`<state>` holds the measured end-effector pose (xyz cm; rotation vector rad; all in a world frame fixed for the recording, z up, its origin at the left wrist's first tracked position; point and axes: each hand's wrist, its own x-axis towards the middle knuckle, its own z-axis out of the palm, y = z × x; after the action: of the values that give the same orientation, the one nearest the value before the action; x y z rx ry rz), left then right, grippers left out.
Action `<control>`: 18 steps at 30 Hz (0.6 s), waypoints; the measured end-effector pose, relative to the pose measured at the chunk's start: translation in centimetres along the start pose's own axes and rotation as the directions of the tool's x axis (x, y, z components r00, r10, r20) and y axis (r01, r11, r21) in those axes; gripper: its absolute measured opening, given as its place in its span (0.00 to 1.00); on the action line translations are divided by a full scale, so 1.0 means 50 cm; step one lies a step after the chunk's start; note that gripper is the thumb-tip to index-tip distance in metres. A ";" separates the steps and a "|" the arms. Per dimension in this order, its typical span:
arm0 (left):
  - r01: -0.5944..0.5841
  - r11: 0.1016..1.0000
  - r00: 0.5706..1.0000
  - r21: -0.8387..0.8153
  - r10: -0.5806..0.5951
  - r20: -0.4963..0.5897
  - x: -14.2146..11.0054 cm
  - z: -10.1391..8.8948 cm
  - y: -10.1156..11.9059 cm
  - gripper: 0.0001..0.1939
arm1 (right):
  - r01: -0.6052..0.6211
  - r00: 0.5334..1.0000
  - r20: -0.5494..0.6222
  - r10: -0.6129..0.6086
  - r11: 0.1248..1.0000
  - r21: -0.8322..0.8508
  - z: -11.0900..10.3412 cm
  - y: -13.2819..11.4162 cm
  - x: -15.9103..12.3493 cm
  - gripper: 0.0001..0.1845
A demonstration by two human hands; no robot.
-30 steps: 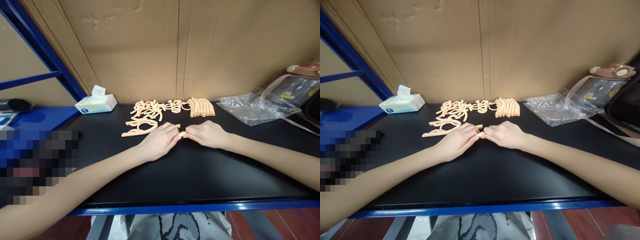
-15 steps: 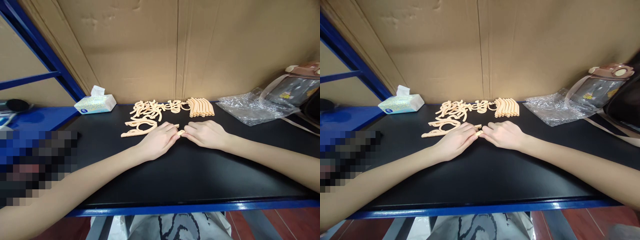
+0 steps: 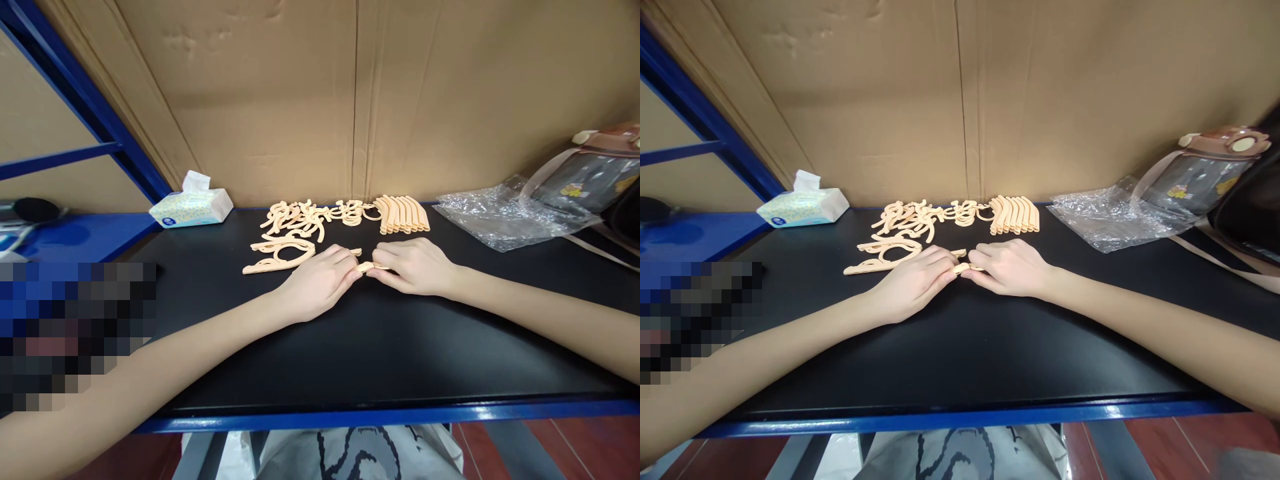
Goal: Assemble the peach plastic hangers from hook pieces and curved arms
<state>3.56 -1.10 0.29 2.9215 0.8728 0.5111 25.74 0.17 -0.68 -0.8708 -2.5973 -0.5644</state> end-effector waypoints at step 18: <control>-0.029 0.989 0.999 -0.146 0.032 0.024 0.000 -0.011 0.006 0.15 | 0.068 0.995 -0.075 -0.058 0.988 0.139 0.004 0.004 -0.010 0.22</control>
<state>3.52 -1.37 0.85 2.8063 0.7546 0.5142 26.20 0.17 -0.99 -0.7121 -2.5721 -0.4136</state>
